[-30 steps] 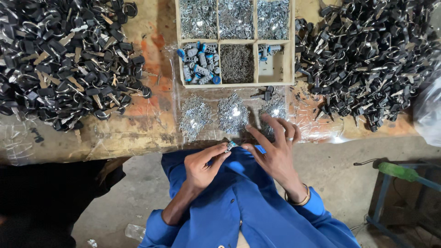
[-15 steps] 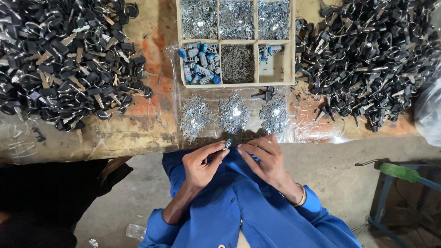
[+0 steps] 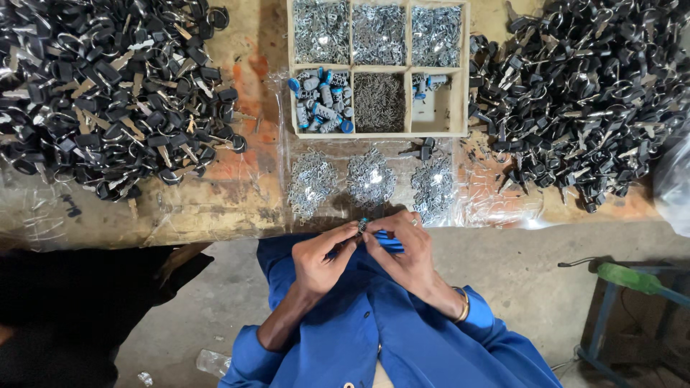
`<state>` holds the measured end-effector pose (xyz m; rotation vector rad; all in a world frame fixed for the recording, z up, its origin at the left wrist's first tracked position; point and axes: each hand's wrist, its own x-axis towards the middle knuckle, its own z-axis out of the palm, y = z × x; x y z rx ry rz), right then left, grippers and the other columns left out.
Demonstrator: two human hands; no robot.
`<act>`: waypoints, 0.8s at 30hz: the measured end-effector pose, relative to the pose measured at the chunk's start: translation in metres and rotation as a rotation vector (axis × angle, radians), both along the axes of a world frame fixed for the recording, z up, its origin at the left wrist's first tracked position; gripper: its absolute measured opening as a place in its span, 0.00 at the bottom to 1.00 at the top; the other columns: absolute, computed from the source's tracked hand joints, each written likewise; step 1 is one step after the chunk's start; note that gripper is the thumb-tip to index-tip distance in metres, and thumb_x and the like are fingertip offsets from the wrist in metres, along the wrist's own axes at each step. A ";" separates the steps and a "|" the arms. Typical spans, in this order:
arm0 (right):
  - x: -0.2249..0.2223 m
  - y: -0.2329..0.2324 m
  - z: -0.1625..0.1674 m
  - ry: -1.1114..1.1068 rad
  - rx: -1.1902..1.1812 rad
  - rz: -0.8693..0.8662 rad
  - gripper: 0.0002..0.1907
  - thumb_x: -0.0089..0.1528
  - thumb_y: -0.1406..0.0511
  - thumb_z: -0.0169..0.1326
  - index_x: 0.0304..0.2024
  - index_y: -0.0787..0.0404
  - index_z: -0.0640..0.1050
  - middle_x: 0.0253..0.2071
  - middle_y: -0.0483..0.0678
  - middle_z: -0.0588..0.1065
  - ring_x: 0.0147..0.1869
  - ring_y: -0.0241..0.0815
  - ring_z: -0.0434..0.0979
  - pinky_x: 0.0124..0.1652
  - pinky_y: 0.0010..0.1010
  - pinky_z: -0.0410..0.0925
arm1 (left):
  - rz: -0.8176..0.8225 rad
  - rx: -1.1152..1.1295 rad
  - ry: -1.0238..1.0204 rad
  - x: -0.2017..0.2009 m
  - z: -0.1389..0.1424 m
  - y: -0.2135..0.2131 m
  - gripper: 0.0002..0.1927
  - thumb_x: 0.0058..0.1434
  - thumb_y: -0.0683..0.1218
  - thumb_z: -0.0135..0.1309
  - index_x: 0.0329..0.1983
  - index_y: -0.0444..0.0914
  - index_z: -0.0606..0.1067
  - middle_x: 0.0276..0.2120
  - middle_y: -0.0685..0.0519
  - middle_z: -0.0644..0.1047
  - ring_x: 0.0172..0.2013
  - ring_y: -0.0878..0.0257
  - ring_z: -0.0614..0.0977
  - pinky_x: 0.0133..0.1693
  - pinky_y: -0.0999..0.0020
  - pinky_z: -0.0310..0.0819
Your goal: The person sits at a workbench assembling padlock lock cylinders by hand. They pick small metal pins and springs from a compartment tray, insert the components into a blue-capped cylinder body held in their hands, then place the finished cylinder onto a pile on the table and reach for the next part, repeating the cycle.
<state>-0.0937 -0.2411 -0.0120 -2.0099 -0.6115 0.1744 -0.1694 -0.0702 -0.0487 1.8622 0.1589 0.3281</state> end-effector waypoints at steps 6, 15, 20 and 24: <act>0.013 -0.003 0.012 -0.003 -0.141 0.069 0.13 0.56 0.64 0.69 0.42 0.57 0.81 0.36 0.42 0.80 0.39 0.42 0.77 0.45 0.35 0.64 | -0.080 0.144 -0.100 0.002 -0.002 0.005 0.12 0.56 0.36 0.67 0.44 0.35 0.82 0.44 0.47 0.84 0.41 0.56 0.89 0.40 0.69 0.84; 0.060 -0.010 0.033 0.057 -0.088 0.339 0.12 0.55 0.57 0.68 0.35 0.54 0.82 0.30 0.41 0.79 0.38 0.42 0.74 0.43 0.36 0.61 | -0.251 0.107 -0.182 0.015 0.016 0.014 0.13 0.53 0.36 0.69 0.41 0.36 0.82 0.37 0.48 0.82 0.35 0.56 0.86 0.36 0.66 0.81; 0.105 -0.017 0.042 -0.481 -0.663 -0.152 0.13 0.57 0.60 0.65 0.43 0.55 0.84 0.38 0.46 0.77 0.44 0.50 0.73 0.44 0.43 0.59 | -0.166 0.017 -0.182 0.018 0.017 0.013 0.13 0.56 0.34 0.65 0.44 0.33 0.80 0.39 0.46 0.82 0.35 0.59 0.87 0.38 0.70 0.86; 0.119 -0.023 0.044 -0.327 -0.501 -0.113 0.10 0.58 0.62 0.67 0.40 0.56 0.82 0.39 0.48 0.75 0.47 0.50 0.73 0.47 0.43 0.64 | -0.147 -0.091 -0.154 0.020 0.015 0.011 0.13 0.58 0.31 0.63 0.46 0.31 0.80 0.41 0.44 0.82 0.37 0.59 0.88 0.39 0.71 0.88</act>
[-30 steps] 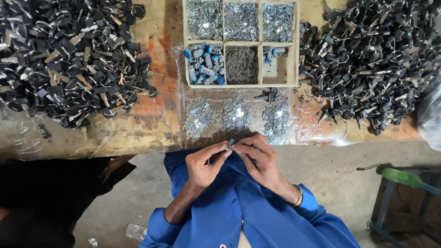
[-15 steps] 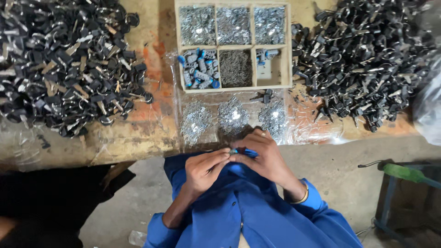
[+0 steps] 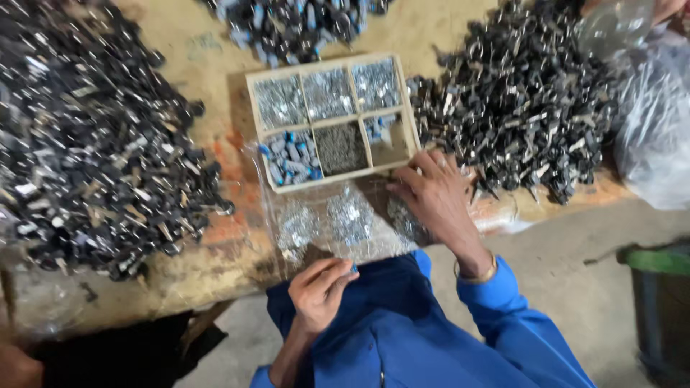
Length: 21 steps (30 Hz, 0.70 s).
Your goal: The person sits at a workbench assembling padlock lock cylinders by hand. They pick small metal pins and springs from a compartment tray, insert the components into a blue-capped cylinder body held in their hands, then place the finished cylinder onto a pile on the table and reach for the next part, repeating the cycle.
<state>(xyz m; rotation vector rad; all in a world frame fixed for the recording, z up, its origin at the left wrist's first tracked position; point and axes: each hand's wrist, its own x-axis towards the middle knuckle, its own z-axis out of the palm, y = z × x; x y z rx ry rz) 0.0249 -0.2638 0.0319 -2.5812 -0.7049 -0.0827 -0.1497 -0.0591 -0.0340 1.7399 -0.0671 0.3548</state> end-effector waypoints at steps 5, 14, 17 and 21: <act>-0.013 -0.022 -0.016 0.461 1.065 0.142 0.11 0.62 0.66 0.65 0.42 0.62 0.75 0.53 0.50 0.73 0.60 0.43 0.73 0.60 0.36 0.65 | 0.045 0.009 0.021 -0.001 -0.004 -0.001 0.14 0.56 0.30 0.64 0.45 0.32 0.81 0.40 0.45 0.82 0.35 0.60 0.87 0.37 0.70 0.87; -0.068 -0.017 -0.062 0.857 0.895 0.169 0.10 0.56 0.74 0.67 0.41 0.67 0.84 0.40 0.50 0.79 0.43 0.36 0.78 0.40 0.27 0.70 | 0.025 -0.099 -0.003 0.001 -0.014 -0.003 0.13 0.57 0.28 0.62 0.45 0.30 0.80 0.42 0.44 0.82 0.39 0.59 0.87 0.41 0.68 0.89; -0.074 -0.008 -0.060 0.806 0.880 0.152 0.10 0.57 0.74 0.67 0.41 0.65 0.84 0.38 0.48 0.79 0.40 0.34 0.79 0.39 0.25 0.70 | 0.047 -0.077 -0.009 0.001 -0.017 0.000 0.13 0.56 0.29 0.63 0.44 0.31 0.81 0.41 0.44 0.82 0.39 0.58 0.87 0.41 0.68 0.89; -0.083 0.014 -0.043 0.719 0.791 0.143 0.07 0.56 0.73 0.69 0.37 0.62 0.85 0.33 0.46 0.81 0.35 0.35 0.81 0.33 0.25 0.71 | 0.083 0.033 -0.061 0.000 -0.022 0.000 0.13 0.54 0.31 0.65 0.42 0.33 0.82 0.40 0.44 0.84 0.39 0.57 0.88 0.41 0.68 0.86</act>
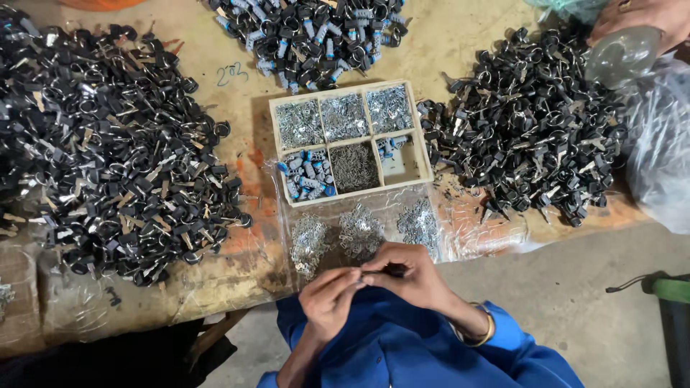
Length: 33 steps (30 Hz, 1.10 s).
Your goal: The person sits at a workbench assembling padlock lock cylinders by hand. They pick small metal pins and springs from a compartment tray, insert the components into a blue-capped cylinder body held in their hands, then place the finished cylinder onto a pile on the table and reach for the next part, repeating the cycle.
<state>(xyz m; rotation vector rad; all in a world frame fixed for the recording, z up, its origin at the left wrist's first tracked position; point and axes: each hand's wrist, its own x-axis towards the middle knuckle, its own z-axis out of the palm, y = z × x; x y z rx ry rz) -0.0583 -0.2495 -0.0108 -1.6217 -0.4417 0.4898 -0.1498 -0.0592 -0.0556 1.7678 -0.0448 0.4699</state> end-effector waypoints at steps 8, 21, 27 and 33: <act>0.051 -0.002 0.058 -0.723 -0.266 0.458 0.14 0.50 0.69 0.64 0.39 0.58 0.81 0.36 0.45 0.80 0.40 0.50 0.80 0.43 0.41 0.72 | -0.016 0.063 -0.102 0.009 0.007 0.000 0.15 0.54 0.35 0.70 0.43 0.33 0.80 0.39 0.46 0.84 0.37 0.57 0.88 0.39 0.69 0.85; 0.234 0.016 0.123 -1.182 -0.523 -0.142 0.12 0.60 0.68 0.66 0.46 0.61 0.82 0.47 0.53 0.80 0.50 0.52 0.80 0.49 0.44 0.73 | -0.008 0.080 -0.084 0.014 0.022 -0.002 0.13 0.55 0.35 0.69 0.42 0.32 0.79 0.36 0.46 0.84 0.37 0.58 0.89 0.40 0.68 0.84; 0.212 -0.022 0.092 -0.773 -1.032 -0.036 0.12 0.65 0.57 0.61 0.48 0.53 0.82 0.46 0.45 0.80 0.47 0.51 0.80 0.49 0.43 0.71 | -0.118 -0.073 -0.035 0.011 0.031 0.005 0.14 0.57 0.34 0.67 0.46 0.31 0.78 0.38 0.46 0.85 0.37 0.59 0.89 0.39 0.69 0.85; 0.172 -0.061 0.058 -1.027 -1.159 -0.012 0.13 0.55 0.56 0.63 0.41 0.50 0.84 0.54 0.44 0.75 0.58 0.50 0.74 0.51 0.44 0.65 | -0.206 0.096 -0.101 0.024 0.049 0.028 0.15 0.57 0.35 0.67 0.46 0.33 0.78 0.39 0.47 0.85 0.38 0.60 0.89 0.39 0.70 0.84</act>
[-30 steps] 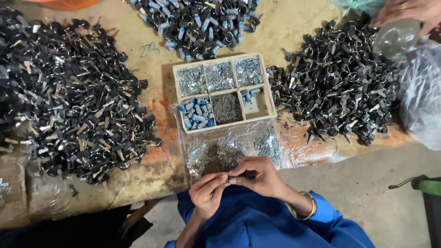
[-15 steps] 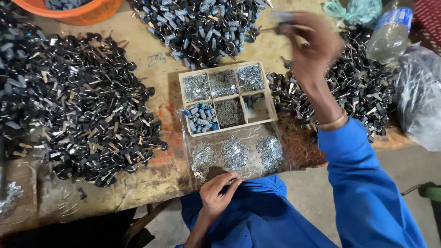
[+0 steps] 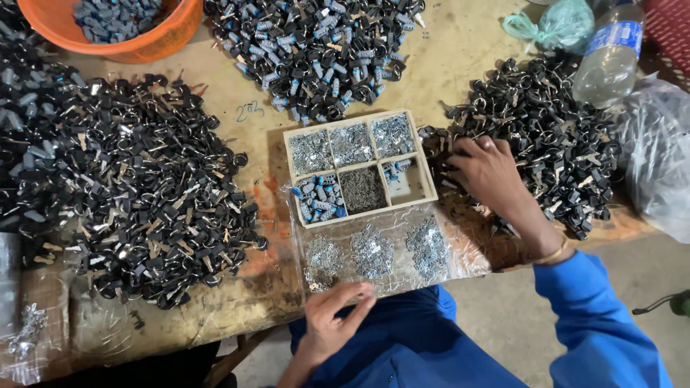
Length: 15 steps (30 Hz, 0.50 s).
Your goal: The person sits at a workbench assembling padlock lock cylinders by hand. They pick small metal pins and springs from a compartment tray, insert the components into a blue-capped cylinder body held in their hands, then place the finished cylinder onto a pile on the table and reach for the next part, repeating the cycle.
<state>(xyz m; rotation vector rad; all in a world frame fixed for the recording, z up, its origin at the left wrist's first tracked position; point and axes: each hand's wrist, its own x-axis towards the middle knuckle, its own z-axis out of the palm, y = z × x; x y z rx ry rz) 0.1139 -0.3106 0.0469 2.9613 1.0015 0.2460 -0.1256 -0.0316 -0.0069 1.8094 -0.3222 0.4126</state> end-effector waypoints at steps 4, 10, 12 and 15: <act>-0.021 -0.011 -0.008 -0.116 0.111 -0.045 0.10 0.60 0.58 0.64 0.43 0.50 0.84 0.52 0.41 0.75 0.57 0.48 0.72 0.55 0.44 0.62 | -0.003 0.166 -0.001 0.030 0.009 0.013 0.11 0.61 0.41 0.65 0.46 0.37 0.80 0.39 0.47 0.85 0.37 0.60 0.89 0.36 0.70 0.85; -0.031 -0.029 -0.012 0.137 0.607 -0.265 0.07 0.61 0.65 0.61 0.41 0.57 0.82 0.44 0.46 0.76 0.48 0.47 0.76 0.48 0.37 0.67 | 0.045 0.526 0.008 0.088 0.038 0.020 0.11 0.64 0.48 0.60 0.47 0.40 0.81 0.43 0.50 0.84 0.35 0.58 0.86 0.35 0.66 0.83; -0.032 -0.038 -0.014 0.169 0.679 -0.257 0.07 0.58 0.66 0.61 0.40 0.58 0.82 0.40 0.48 0.75 0.45 0.47 0.77 0.45 0.35 0.69 | 0.032 0.637 0.030 0.112 0.044 0.013 0.10 0.64 0.47 0.60 0.46 0.39 0.82 0.43 0.51 0.84 0.31 0.59 0.85 0.30 0.65 0.81; -0.034 -0.050 -0.011 0.276 0.727 -0.274 0.07 0.58 0.65 0.63 0.38 0.59 0.83 0.35 0.50 0.76 0.39 0.48 0.76 0.40 0.33 0.68 | 0.004 0.690 -0.098 0.143 0.044 -0.002 0.10 0.65 0.46 0.58 0.46 0.37 0.80 0.43 0.50 0.81 0.34 0.57 0.85 0.31 0.64 0.81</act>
